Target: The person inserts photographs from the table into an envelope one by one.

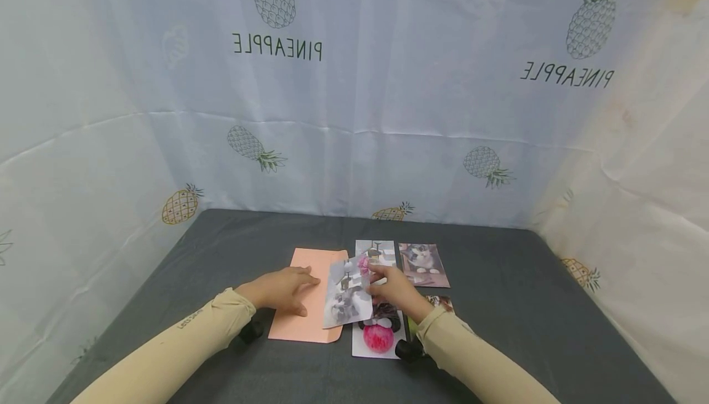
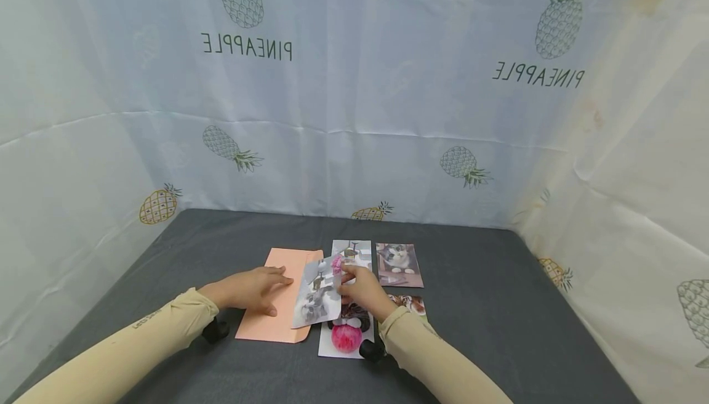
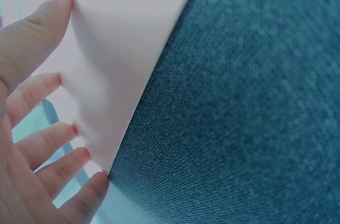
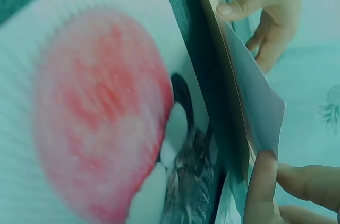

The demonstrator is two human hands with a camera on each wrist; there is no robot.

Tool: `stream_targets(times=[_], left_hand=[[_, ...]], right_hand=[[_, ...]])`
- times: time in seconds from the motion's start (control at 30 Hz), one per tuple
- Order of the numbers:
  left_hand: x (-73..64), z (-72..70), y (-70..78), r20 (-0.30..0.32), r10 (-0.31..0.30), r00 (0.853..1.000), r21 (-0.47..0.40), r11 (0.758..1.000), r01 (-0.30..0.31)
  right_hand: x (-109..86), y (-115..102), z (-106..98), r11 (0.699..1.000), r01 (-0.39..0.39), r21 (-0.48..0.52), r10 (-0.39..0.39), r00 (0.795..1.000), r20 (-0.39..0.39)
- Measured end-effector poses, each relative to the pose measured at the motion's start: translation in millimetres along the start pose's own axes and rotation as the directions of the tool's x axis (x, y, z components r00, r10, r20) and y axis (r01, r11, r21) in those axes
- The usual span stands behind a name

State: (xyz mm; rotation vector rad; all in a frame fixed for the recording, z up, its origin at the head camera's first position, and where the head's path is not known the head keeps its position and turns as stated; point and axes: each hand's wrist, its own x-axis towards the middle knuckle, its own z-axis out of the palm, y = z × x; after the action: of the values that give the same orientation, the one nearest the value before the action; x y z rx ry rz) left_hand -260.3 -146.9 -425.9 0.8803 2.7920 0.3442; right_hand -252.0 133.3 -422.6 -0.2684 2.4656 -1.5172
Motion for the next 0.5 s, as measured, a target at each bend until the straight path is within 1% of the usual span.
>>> stream_targets(times=[0.07, 0.17, 0.27, 0.5], left_hand=[[0.0, 0.1, -0.1, 0.001, 0.003, 1.000, 0.000, 1.000, -0.003], [0.2, 0.0, -0.4, 0.001, 0.006, 1.000, 0.003, 1.000, -0.006], [0.3, -0.5, -0.3, 0.006, 0.007, 1.000, 0.001, 1.000, -0.007], [0.0, -1.1, 0.4, 0.004, 0.002, 1.000, -0.005, 1.000, -0.002]], right_hand=[[-0.6, 1.1, 0.8, 1.000, -0.005, 0.016, 0.005, 1.000, 0.009], [-0.1, 2.4, 1.3, 1.000, 0.014, 0.020, -0.014, 1.000, 0.015], [0.6, 2.3, 1.5, 0.999, 0.029, 0.016, -0.029, 1.000, 0.012], [3.7, 2.8, 3.5, 0.999, 0.033, -0.012, -0.033, 0.999, 0.007]])
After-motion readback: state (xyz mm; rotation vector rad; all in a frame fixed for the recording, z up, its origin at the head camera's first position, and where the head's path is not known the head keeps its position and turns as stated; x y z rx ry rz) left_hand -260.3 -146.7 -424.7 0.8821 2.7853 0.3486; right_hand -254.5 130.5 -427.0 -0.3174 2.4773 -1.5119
